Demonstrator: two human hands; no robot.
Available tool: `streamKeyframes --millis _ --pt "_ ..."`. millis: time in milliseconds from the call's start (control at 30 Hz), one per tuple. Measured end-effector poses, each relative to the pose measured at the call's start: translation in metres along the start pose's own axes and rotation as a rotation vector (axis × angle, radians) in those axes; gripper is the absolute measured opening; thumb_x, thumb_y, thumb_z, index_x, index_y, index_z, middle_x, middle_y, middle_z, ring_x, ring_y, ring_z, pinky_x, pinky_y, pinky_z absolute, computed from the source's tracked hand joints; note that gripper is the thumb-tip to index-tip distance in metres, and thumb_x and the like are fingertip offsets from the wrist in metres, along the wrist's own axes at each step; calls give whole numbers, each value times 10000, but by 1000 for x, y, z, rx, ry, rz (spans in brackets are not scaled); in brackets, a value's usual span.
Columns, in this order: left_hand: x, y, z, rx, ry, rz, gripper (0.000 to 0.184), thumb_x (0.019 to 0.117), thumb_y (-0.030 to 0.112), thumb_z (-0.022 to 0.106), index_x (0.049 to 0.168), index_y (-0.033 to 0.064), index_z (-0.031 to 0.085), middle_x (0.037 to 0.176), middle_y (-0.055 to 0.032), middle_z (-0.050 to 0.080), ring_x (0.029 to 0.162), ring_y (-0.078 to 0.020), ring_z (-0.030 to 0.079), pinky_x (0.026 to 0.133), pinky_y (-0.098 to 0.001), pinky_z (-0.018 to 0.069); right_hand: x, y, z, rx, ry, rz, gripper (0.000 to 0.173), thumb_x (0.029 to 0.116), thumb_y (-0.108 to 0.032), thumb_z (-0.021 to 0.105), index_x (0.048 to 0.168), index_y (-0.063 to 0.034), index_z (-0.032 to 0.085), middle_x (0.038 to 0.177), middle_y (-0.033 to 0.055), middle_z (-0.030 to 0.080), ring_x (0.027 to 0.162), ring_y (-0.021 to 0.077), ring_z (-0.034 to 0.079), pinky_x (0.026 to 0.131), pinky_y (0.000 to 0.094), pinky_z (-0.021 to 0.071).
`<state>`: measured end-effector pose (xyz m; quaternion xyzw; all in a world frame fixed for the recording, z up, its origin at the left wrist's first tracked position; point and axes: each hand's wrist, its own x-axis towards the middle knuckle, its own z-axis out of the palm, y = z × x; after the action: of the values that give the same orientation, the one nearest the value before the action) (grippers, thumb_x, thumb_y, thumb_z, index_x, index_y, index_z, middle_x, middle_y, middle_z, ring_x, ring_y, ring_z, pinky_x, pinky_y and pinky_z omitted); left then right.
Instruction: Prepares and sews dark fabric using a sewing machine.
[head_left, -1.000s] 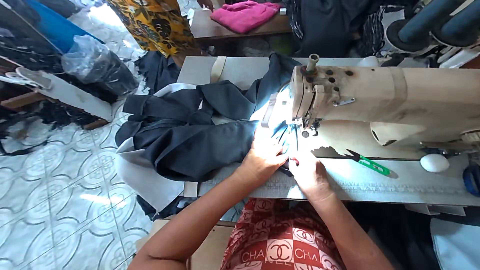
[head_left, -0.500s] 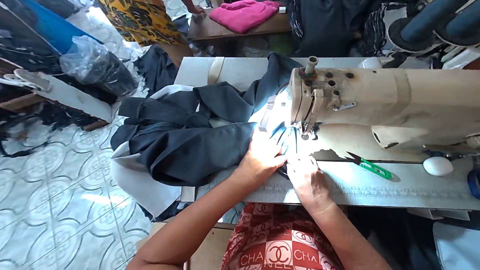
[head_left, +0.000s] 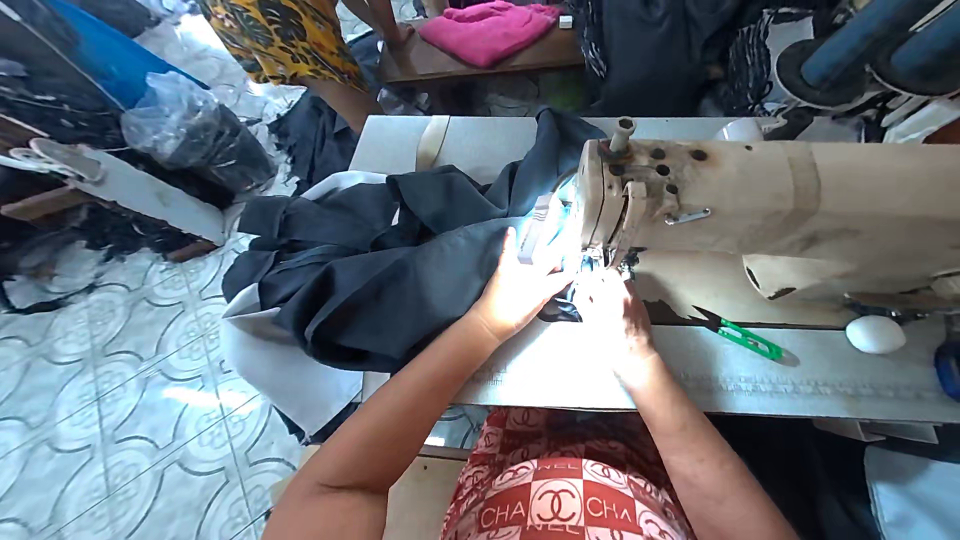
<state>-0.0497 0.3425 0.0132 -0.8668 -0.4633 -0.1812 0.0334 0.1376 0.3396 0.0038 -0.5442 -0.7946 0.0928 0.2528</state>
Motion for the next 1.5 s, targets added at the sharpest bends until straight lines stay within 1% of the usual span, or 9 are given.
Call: streamKeyframes --millis 67,200,433,533,700,800,900,1067,1500 --pt "-1 -1 5 -39 -3 -47 381 971 2 581 1201 249 759 1148 -74 711 1088 -291 678 1131 -776 209 -4 2 -11 120 -65 69 240 982 -190 626 1105 -41 768 1126 193 717 1069 324 695 933 461 564" --pt "-2 -5 7 -147 -45 -237 380 910 30 674 1260 170 723 1289 -151 693 1276 -390 605 1172 -701 255 -25 -9 -31 542 -193 433 217 1017 -173 586 1064 -18 732 791 20 712 633 51 664 617 227 575" --pt "3 -8 1 -294 -144 -420 403 879 144 757 1266 58 686 1255 -180 687 1261 -355 604 1203 -596 294 -13 -33 -3 1013 -79 555 302 900 -58 738 1146 74 622 806 91 719 609 118 699 584 272 621" --pt "-6 -4 -9 -286 -89 -247 546 844 230 802 1363 153 650 1235 -120 708 1203 -339 641 1164 -717 240 -9 -33 -5 1053 -46 583 152 985 -37 634 1085 77 618 788 95 725 638 132 727 606 277 637" --pt "-24 -1 -18 -102 48 244 186 1007 102 590 1045 154 764 1227 13 727 1243 -228 630 1071 -619 412 -52 -39 -34 1367 -170 823 103 1018 -11 552 1114 27 551 650 41 626 471 89 596 462 225 537" --pt "-26 6 -19 -63 0 258 238 1039 74 515 1006 130 744 1179 8 744 1327 -244 583 1107 -615 392 -70 -27 -30 990 -100 530 491 882 77 606 1351 67 465 895 52 681 625 92 685 574 237 612" --pt "-25 11 -19 -50 -11 250 236 1034 74 518 996 131 744 1148 -1 751 1330 -245 580 1108 -617 388 -75 -28 -25 266 11 120 505 827 -66 734 1320 12 652 1295 211 637 1029 224 701 850 309 593" --pt "-27 14 -15 -60 -14 221 254 1054 143 520 1035 177 771 1110 13 755 1297 -246 600 1145 -644 328 -79 -11 -6 -77 124 -111 202 927 -150 639 1038 -128 806 1052 105 772 1034 320 726 858 447 599" --pt "-40 49 -20 22 -89 85 296 1032 76 512 1174 215 731 1160 1 742 1307 -292 594 933 -636 466 -54 -5 -18 222 40 6 226 955 -99 577 1049 -11 764 947 118 763 885 251 734 840 371 588"
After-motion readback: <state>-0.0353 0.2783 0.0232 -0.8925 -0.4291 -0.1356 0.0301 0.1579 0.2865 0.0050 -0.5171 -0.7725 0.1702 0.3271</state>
